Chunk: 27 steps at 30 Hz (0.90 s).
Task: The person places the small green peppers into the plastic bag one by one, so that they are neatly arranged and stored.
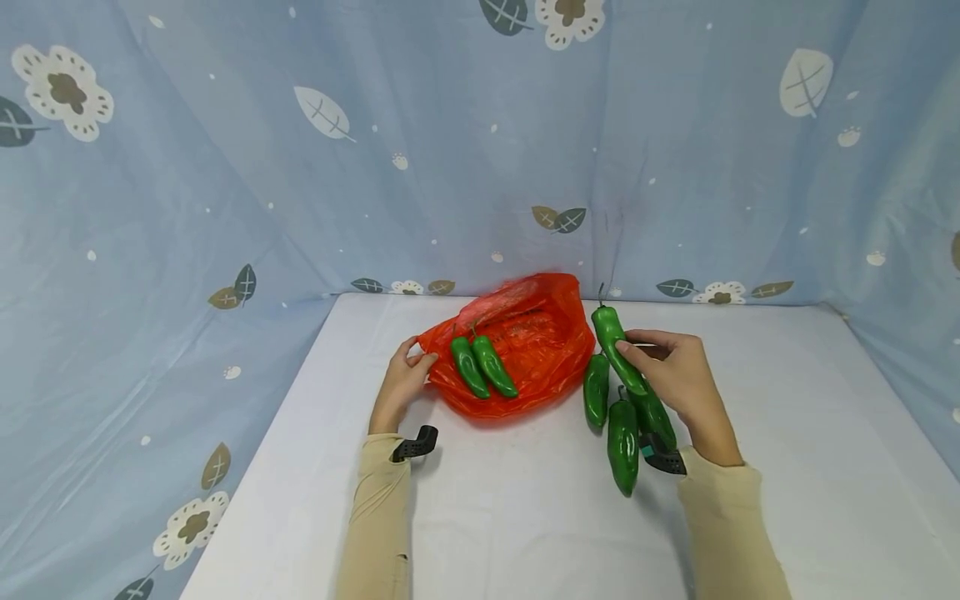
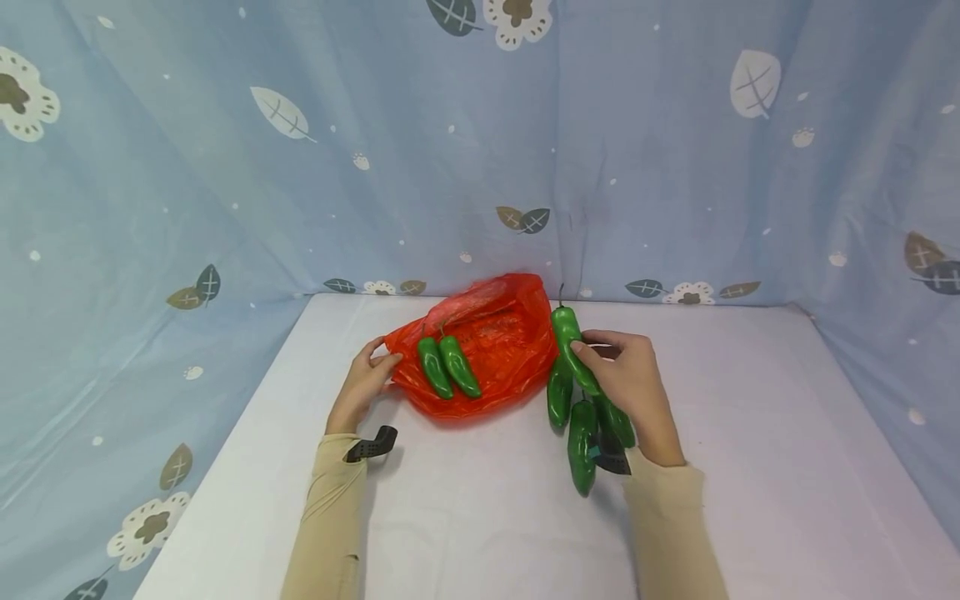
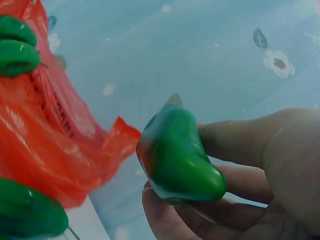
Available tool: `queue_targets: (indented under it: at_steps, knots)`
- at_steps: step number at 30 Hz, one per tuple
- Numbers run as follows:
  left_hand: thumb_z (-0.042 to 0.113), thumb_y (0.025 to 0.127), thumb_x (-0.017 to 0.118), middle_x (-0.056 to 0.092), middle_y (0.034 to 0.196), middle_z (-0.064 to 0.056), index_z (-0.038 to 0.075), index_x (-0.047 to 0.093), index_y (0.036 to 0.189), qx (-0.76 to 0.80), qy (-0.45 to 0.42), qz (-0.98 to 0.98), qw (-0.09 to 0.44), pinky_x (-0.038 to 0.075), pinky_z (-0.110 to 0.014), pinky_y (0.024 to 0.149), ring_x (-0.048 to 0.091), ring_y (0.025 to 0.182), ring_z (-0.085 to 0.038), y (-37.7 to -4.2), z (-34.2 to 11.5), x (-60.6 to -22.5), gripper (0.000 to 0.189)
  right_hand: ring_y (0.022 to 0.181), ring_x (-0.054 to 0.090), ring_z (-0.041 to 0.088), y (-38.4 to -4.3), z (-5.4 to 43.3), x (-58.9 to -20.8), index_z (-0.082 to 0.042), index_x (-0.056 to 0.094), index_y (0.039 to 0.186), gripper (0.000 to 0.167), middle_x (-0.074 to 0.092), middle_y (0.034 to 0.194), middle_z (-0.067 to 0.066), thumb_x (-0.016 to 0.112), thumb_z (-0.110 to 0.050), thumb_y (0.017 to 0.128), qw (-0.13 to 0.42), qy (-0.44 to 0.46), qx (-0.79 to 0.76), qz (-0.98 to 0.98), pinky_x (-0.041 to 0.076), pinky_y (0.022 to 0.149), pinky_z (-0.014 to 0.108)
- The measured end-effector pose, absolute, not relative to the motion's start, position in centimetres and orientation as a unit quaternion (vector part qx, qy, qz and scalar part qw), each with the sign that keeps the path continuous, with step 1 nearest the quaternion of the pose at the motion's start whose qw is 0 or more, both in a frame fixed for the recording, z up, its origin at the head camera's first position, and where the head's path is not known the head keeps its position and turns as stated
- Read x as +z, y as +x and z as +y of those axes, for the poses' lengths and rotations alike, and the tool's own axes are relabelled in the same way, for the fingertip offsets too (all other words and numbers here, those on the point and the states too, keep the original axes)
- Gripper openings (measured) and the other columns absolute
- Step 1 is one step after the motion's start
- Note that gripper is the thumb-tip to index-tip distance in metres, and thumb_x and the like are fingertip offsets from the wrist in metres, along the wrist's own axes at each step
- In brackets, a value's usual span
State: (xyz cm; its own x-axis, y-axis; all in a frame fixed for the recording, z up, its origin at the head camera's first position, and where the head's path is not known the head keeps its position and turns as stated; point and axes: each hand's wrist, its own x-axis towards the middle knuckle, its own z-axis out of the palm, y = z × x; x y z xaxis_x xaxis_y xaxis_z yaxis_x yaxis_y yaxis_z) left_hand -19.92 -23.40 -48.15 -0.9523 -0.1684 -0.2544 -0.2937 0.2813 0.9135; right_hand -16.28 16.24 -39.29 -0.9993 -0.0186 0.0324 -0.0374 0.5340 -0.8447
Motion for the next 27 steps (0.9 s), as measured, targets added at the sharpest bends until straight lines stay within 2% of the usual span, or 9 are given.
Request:
queue_targets:
  at_steps: [4, 13, 20, 27]
  knots:
    - [0.028, 0.104, 0.056, 0.054, 0.153, -0.022, 0.014, 0.025, 0.164, 0.584, -0.146, 0.797, 0.054, 0.054, -0.038, 0.101, 0.063, 0.128, -0.032, -19.9, -23.4, -48.1, 0.07, 0.109, 0.072, 0.039, -16.6, 15.3, -39.0, -0.001, 0.067, 0.135, 0.05, 0.068, 0.132, 0.026, 0.065, -0.038, 0.101, 0.001, 0.023, 0.485, -0.874, 0.064, 0.075, 0.031]
    - [0.029, 0.104, 0.056, 0.054, 0.153, -0.022, 0.014, 0.025, 0.164, 0.585, -0.143, 0.796, 0.052, 0.055, -0.037, 0.099, 0.064, 0.126, -0.031, -19.9, -23.4, -48.0, 0.07, 0.102, 0.072, 0.032, -17.8, 13.5, -39.4, 0.0, 0.069, 0.131, 0.044, 0.07, 0.128, 0.024, 0.067, -0.031, 0.1, -0.003, 0.046, 0.508, -0.86, 0.058, 0.071, 0.017]
    - [0.03, 0.104, 0.055, 0.053, 0.154, -0.022, 0.014, 0.024, 0.164, 0.585, -0.141, 0.797, 0.056, 0.054, -0.038, 0.101, 0.063, 0.128, -0.031, -19.8, -23.3, -48.0, 0.07, 0.106, 0.072, 0.035, -18.8, 12.2, -39.8, 0.0, 0.07, 0.13, 0.042, 0.071, 0.128, 0.023, 0.068, -0.029, 0.1, -0.01, 0.062, 0.511, -0.857, 0.06, 0.074, 0.019]
    - [0.029, 0.104, 0.055, 0.053, 0.154, -0.023, 0.012, 0.025, 0.164, 0.577, -0.144, 0.803, 0.052, 0.055, -0.037, 0.1, 0.063, 0.128, -0.032, -19.8, -23.4, -48.1, 0.07, 0.1, 0.073, 0.033, -19.3, 10.9, -40.1, 0.001, 0.071, 0.128, 0.04, 0.073, 0.122, 0.024, 0.07, -0.027, 0.099, -0.011, 0.072, 0.515, -0.854, 0.059, 0.073, 0.021]
